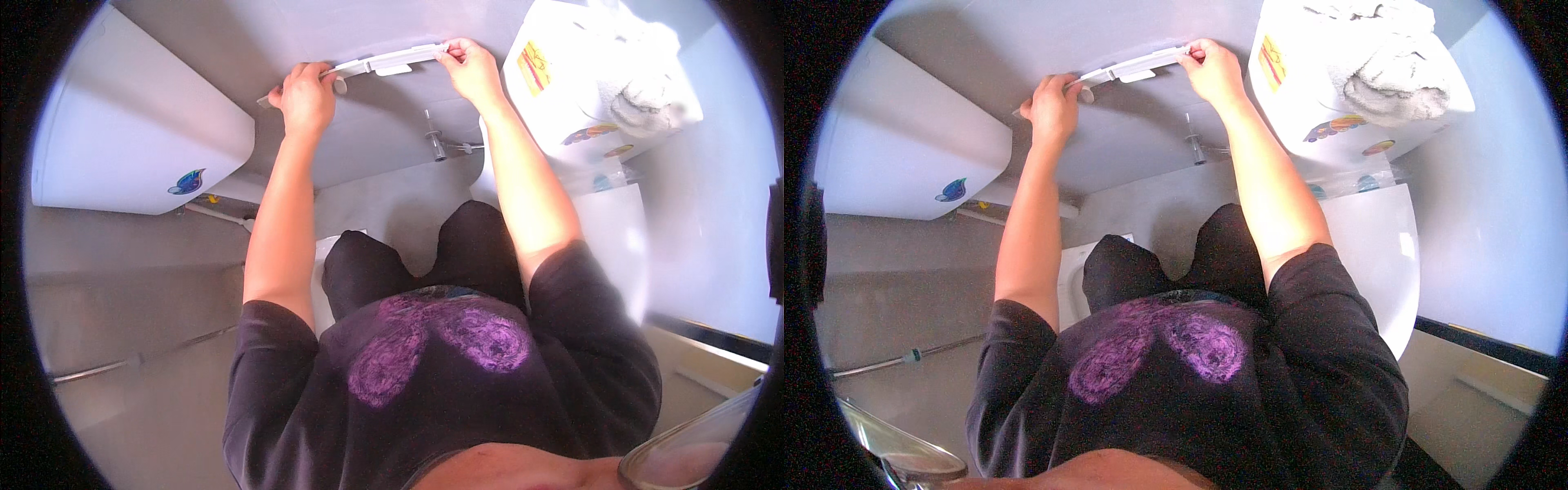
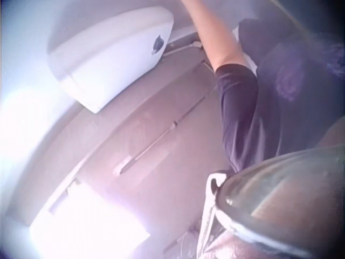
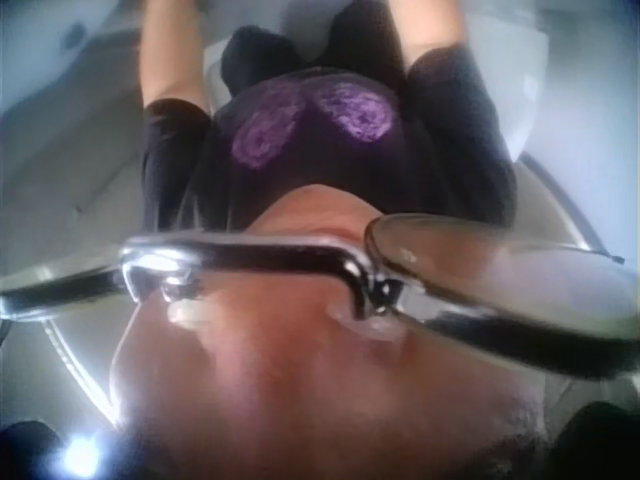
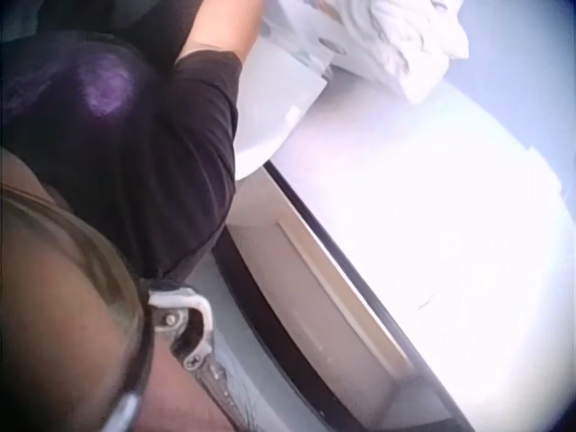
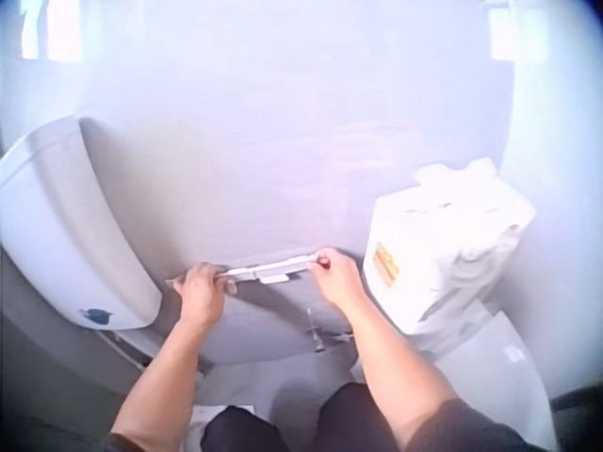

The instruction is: The person assembles a white plastic shelf bracket by attaching clear adhesive mounts to its corners. They repeatedly position the bracket against a tiled wall to check alignment, then peel the backing from the adhesive pads and press them onto the wall. The task involves handling the bracket and adhesive mounts, with no tools used.

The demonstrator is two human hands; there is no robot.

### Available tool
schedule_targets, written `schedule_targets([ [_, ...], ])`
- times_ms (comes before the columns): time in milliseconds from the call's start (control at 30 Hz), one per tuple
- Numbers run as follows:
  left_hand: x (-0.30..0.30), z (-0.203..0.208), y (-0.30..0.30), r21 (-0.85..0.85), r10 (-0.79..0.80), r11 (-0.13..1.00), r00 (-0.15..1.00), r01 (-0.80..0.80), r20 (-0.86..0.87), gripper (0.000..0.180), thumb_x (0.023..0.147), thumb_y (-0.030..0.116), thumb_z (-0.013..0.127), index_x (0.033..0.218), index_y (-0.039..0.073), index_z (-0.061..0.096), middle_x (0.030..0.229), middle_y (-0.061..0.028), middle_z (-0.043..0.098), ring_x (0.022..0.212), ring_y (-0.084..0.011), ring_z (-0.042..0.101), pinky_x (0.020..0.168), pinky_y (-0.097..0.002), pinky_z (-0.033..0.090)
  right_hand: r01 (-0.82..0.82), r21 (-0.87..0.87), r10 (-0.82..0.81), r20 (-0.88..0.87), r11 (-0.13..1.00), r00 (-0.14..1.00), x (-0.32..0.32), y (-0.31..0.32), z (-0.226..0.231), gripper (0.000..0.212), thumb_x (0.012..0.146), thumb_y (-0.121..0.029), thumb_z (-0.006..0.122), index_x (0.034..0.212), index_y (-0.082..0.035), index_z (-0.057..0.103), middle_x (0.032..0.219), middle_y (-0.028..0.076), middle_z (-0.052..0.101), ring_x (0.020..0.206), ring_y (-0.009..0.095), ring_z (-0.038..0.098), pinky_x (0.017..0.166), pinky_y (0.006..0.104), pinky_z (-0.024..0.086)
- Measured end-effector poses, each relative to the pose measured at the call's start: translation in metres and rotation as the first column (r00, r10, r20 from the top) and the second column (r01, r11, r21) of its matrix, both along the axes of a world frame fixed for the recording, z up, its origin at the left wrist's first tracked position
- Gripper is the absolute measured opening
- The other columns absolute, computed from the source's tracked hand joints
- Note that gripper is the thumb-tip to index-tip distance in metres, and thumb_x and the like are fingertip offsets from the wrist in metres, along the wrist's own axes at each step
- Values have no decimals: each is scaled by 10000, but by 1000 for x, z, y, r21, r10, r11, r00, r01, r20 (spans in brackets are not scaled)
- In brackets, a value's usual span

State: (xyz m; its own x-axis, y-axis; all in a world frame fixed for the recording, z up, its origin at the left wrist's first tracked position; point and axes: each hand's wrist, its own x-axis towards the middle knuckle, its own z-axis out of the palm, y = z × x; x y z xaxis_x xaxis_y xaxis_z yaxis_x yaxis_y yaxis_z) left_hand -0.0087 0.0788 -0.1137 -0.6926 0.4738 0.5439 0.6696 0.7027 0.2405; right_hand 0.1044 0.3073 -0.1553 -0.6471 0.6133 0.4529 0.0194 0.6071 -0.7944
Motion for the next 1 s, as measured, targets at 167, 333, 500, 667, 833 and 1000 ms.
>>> schedule_targets([
  [167, 1, 0, 0, -3, 50, 999, 999, -50, 21, 213, 835, 281, 567, 969, 135, 647, 1002, -48, 614, 965, -238, 560, 886, -465, 273, 23, 5, -23, 6, 1000, 1000, -2, -5, 3, 264, 765, -239, 675, 912, -25, 629, 824, 108, 659, 755, 212, 638, 699, 303, 487],
  [333, 0, 0, -1, -35, 62, 997, 998, -62, -4, 211, 841, 272, 561, 984, 142, 646, 1019, -46, 617, 977, -234, 564, 874, -476, 281, 33, 10, -33, 6, 999, 999, -2, -6, 1, 275, 758, -252, 680, 912, -31, 631, 811, 105, 660, 748, 216, 639, 700, 306, 487],
  [500, -5, -4, 1, -27, 43, 999, 999, -44, -13, 213, 840, 278, 559, 983, 146, 647, 1012, -43, 621, 971, -234, 567, 865, -482, 285, 16, 38, -16, 1, 999, 1000, -3, -1, 1, 280, 774, -243, 679, 944, -27, 627, 815, 81, 657, 735, 161, 615, 693, 275, 477],
  [667, -5, -3, -1, -42, 52, 998, 999, -52, 2, 210, 839, 281, 561, 976, 148, 648, 1002, -35, 624, 961, -233, 568, 858, -487, 285, -1, 29, 1, -9, 1000, 1000, -2, -2, 0, 277, 782, -235, 679, 954, -25, 623, 829, 73, 653, 740, 132, 600, 692, 258, 470],
  [833, 2, 10, 1, 6, 44, 999, 999, -44, -30, 167, 837, 264, 571, 934, 152, 648, 970, -28, 611, 956, -225, 551, 901, -532, 247, 29, -5, -29, -10, 1000, 1000, 0, -2, 11, 258, 769, -241, 672, 913, -32, 629, 812, 91, 664, 752, 192, 637, 706, 299, 482],
  [1000, 3, 21, 2, 1, 75, 997, 996, -75, -47, 194, 837, 277, 567, 961, 151, 646, 1008, -42, 607, 996, -232, 538, 895, -496, 263, 53, 23, -52, -28, 998, 998, 3, -8, 28, 242, 770, -234, 672, 903, -37, 629, 807, 86, 663, 751, 190, 637, 702, 294, 482],
])
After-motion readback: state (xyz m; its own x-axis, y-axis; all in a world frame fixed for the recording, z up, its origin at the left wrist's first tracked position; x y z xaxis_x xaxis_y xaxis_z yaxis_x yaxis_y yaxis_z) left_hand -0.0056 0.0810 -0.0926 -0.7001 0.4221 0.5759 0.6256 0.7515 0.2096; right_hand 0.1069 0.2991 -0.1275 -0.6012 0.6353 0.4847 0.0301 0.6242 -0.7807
